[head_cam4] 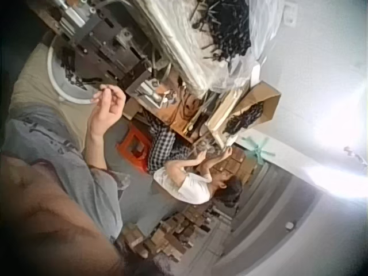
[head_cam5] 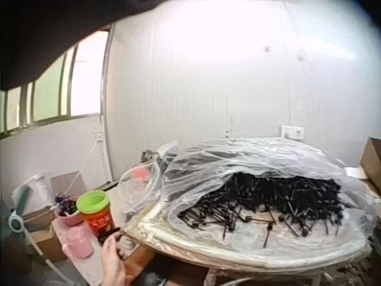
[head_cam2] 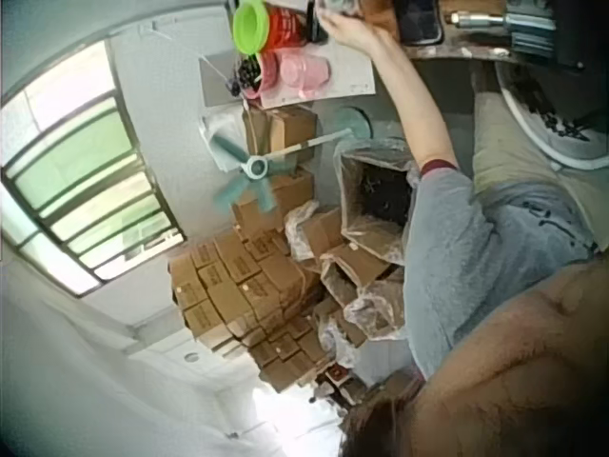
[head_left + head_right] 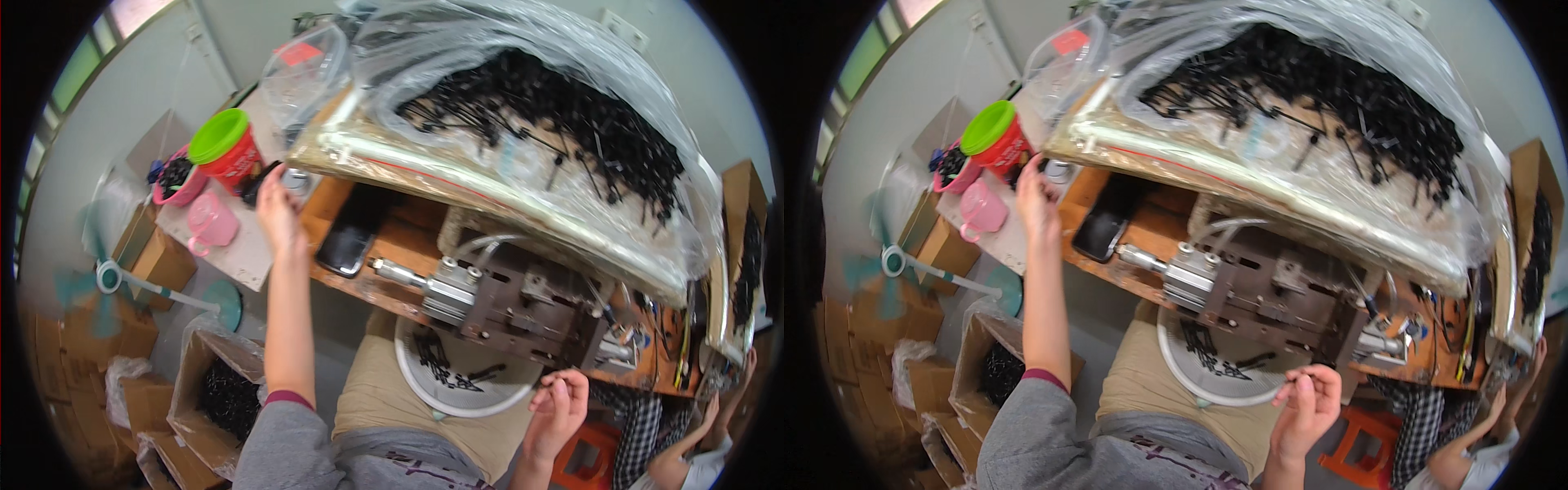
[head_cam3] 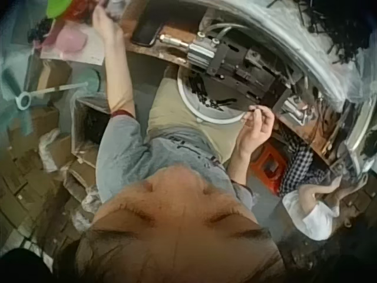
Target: The person is assembling small black mechanical parts using a desktop assembly fixture.
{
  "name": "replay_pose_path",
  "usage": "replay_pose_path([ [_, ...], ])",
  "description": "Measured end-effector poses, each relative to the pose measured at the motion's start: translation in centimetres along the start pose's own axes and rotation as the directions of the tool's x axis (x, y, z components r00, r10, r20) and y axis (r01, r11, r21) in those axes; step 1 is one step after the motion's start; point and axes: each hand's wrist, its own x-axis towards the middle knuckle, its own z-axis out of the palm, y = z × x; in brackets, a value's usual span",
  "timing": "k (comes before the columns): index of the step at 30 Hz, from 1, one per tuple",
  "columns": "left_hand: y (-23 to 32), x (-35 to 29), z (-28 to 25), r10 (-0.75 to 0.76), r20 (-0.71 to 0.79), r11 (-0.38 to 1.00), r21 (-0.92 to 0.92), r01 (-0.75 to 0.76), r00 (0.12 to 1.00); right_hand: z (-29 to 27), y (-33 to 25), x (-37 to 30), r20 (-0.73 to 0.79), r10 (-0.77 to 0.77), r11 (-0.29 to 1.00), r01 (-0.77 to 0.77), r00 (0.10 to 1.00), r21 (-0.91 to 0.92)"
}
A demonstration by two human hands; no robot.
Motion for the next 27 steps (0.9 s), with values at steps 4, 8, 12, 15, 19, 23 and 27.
replay_pose_path([
  [4, 6.0, -8.6, 0.1, -0.154, 0.204, 0.953, -0.226, 0.2, 0.967, 0.3, -0.3, 0.4, 0.073, 0.031, 0.998, -0.027, 0.997, -0.054],
  [8, 9.6, -18.5, 6.0, -0.304, 0.622, 0.948, 0.124, 0.292, 0.722, 0.0, 0.1, 1.6, 0.208, 0.142, 0.99, -0.138, 0.968, -0.033],
  [12, 10.9, -23.0, 7.8, -0.398, 0.812, 0.912, 0.401, 0.086, 0.427, 0.6, 0.5, 2.4, 0.292, 0.237, 0.971, -0.237, 0.927, -0.034],
  [15, 9.4, -24.6, 8.1, -0.077, 0.935, 0.935, 0.189, -0.301, 0.345, 1.3, 0.1, 2.6, 0.351, 0.256, 0.953, -0.295, 0.901, 0.062],
  [19, 8.3, -25.9, 8.5, -0.017, 0.962, 0.925, 0.12, -0.362, 0.274, 1.4, -0.4, 3.0, 0.378, 0.232, 0.962, -0.269, 0.896, 0.049],
  [23, 8.1, -25.8, 8.4, 0.047, 0.99, 0.866, 0.025, -0.5, 0.13, 0.8, -0.4, 3.1, 0.422, 0.226, 0.961, -0.272, 0.878, 0.051],
  [27, 8.3, -25.9, 8.4, 0.047, 0.991, 0.857, 0.026, -0.515, 0.129, 0.3, -0.1, 3.2, 0.474, 0.208, 0.96, -0.272, 0.856, 0.071],
])
